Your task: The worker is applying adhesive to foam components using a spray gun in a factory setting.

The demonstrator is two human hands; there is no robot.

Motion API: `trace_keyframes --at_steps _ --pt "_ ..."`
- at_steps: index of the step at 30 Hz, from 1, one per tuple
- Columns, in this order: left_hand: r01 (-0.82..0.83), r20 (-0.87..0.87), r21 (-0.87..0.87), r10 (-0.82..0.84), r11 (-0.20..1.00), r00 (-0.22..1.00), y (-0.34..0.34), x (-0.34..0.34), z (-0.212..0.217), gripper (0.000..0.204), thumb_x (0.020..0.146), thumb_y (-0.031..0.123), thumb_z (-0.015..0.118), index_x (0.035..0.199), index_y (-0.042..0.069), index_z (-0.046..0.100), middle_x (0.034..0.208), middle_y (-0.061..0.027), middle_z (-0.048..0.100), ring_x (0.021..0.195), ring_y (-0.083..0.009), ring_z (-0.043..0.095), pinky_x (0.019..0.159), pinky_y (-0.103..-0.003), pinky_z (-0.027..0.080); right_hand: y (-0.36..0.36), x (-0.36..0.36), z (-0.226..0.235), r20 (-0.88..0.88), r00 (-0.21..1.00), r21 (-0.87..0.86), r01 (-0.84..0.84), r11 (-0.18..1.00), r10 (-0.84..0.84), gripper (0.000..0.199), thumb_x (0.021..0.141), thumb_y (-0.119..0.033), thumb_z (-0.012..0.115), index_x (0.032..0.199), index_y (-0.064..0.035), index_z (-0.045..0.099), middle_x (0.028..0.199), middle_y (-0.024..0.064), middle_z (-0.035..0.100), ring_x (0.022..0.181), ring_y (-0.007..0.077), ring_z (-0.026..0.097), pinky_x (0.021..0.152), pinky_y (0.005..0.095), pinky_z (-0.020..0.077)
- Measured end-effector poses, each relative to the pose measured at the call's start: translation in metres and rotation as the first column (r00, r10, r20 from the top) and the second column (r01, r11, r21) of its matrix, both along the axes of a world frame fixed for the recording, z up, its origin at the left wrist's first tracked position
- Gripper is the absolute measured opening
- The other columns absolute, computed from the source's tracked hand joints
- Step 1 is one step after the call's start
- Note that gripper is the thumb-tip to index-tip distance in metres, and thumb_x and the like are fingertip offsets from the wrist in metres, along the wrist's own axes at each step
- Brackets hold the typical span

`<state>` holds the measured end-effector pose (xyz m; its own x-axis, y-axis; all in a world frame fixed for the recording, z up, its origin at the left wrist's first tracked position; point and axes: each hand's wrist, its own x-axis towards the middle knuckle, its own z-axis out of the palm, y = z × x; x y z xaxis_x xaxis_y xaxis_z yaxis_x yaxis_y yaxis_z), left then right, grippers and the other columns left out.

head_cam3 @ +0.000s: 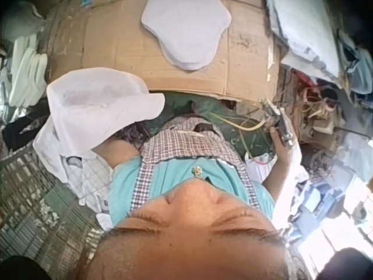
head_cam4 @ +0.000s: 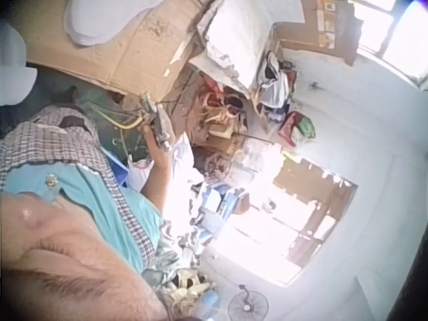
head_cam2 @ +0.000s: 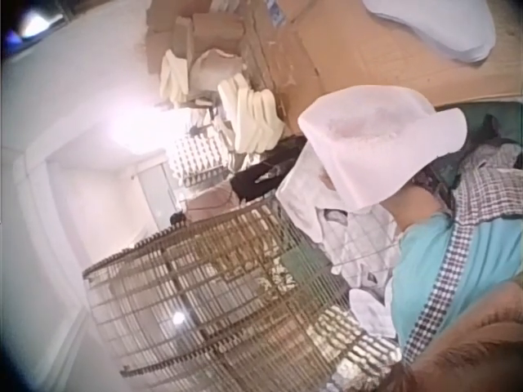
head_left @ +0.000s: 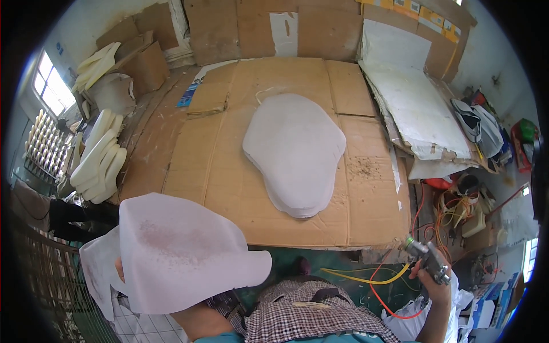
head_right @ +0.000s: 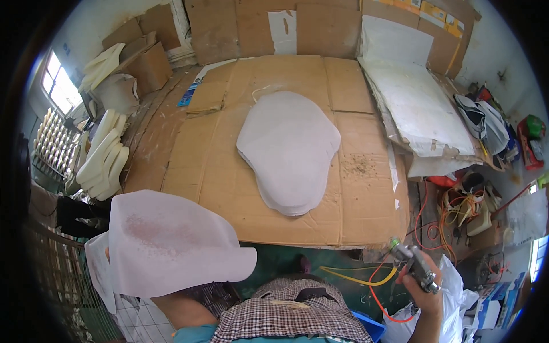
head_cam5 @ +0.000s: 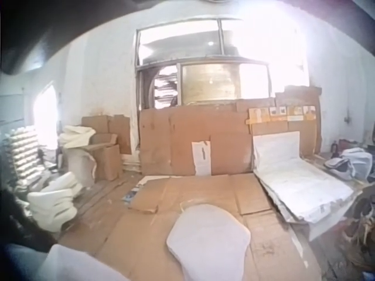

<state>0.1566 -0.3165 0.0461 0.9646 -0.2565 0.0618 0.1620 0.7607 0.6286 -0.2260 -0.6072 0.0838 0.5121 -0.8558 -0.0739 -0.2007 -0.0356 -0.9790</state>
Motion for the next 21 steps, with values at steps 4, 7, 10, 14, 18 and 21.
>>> trace_keyframes --at_steps 4,7,10,14,18,21 --pt "0.013 0.007 0.012 -0.013 1.000 1.000 0.006 0.000 -0.003 0.045 0.084 0.037 0.041 0.110 0.002 0.051 0.105 -0.0139 0.056 0.092 -0.0232 0.056 0.082 -0.036 0.046 0.006 0.004 -0.003 0.053 0.990 0.097 -0.133 0.986 0.129 0.049 0.072 -0.007 0.063 0.115 0.0059 0.044 0.076 0.0079 0.058 0.069 0.0163 0.058 0.064 0.0293 0.0485" --pt "0.018 0.012 0.018 -0.018 1.000 1.000 0.004 0.019 0.003 0.045 0.084 0.037 0.041 0.110 0.002 0.051 0.105 -0.0139 0.056 0.092 -0.0232 0.056 0.082 -0.036 0.046 0.002 0.006 -0.017 0.112 0.994 0.069 -0.025 0.997 0.017 0.041 0.072 -0.007 0.063 0.108 0.0046 0.046 0.078 0.0082 0.057 0.069 0.0167 0.058 0.067 0.0305 0.0484" --pt "0.014 0.020 0.028 -0.014 1.000 1.000 -0.004 0.021 0.005 0.045 0.084 0.037 0.041 0.110 0.002 0.051 0.105 -0.0140 0.056 0.093 -0.0232 0.056 0.082 -0.036 0.046 0.001 0.012 -0.009 0.147 0.987 0.063 0.051 0.997 -0.060 0.040 0.072 -0.008 0.064 0.106 0.0043 0.046 0.079 0.0083 0.057 0.069 0.0171 0.058 0.066 0.0306 0.0484" --pt "0.007 0.029 0.035 -0.008 0.999 1.000 0.000 0.016 0.003 0.045 0.084 0.037 0.041 0.110 0.002 0.051 0.105 -0.0140 0.056 0.093 -0.0231 0.055 0.081 -0.036 0.046 0.008 0.002 -0.006 0.068 0.991 -0.003 -0.112 0.994 0.111 0.042 0.072 -0.011 0.065 0.106 0.0040 0.046 0.077 0.0080 0.057 0.066 0.0178 0.058 0.065 0.0313 0.0489" --pt "0.013 0.038 0.043 -0.015 0.999 0.999 0.005 0.017 0.003 0.045 0.084 0.037 0.041 0.110 0.002 0.051 0.105 -0.0140 0.056 0.093 -0.0231 0.055 0.081 -0.036 0.046 0.002 -0.003 -0.015 0.082 0.993 -0.001 0.088 0.996 -0.087 0.051 0.072 -0.011 0.065 0.115 0.0055 0.043 0.077 0.0084 0.058 0.067 0.0169 0.059 0.065 0.0306 0.0497" --pt "0.008 0.049 0.045 -0.010 0.999 0.999 0.008 -0.003 -0.004 0.045 0.084 0.037 0.041 0.110 0.002 0.051 0.106 -0.0141 0.056 0.093 -0.0231 0.055 0.081 -0.035 0.046 0.004 -0.003 -0.008 0.067 0.997 0.018 0.027 0.999 -0.028 0.048 0.072 -0.008 0.063 0.114 0.0053 0.044 0.077 0.0082 0.058 0.067 0.0157 0.058 0.065 0.0294 0.0501"
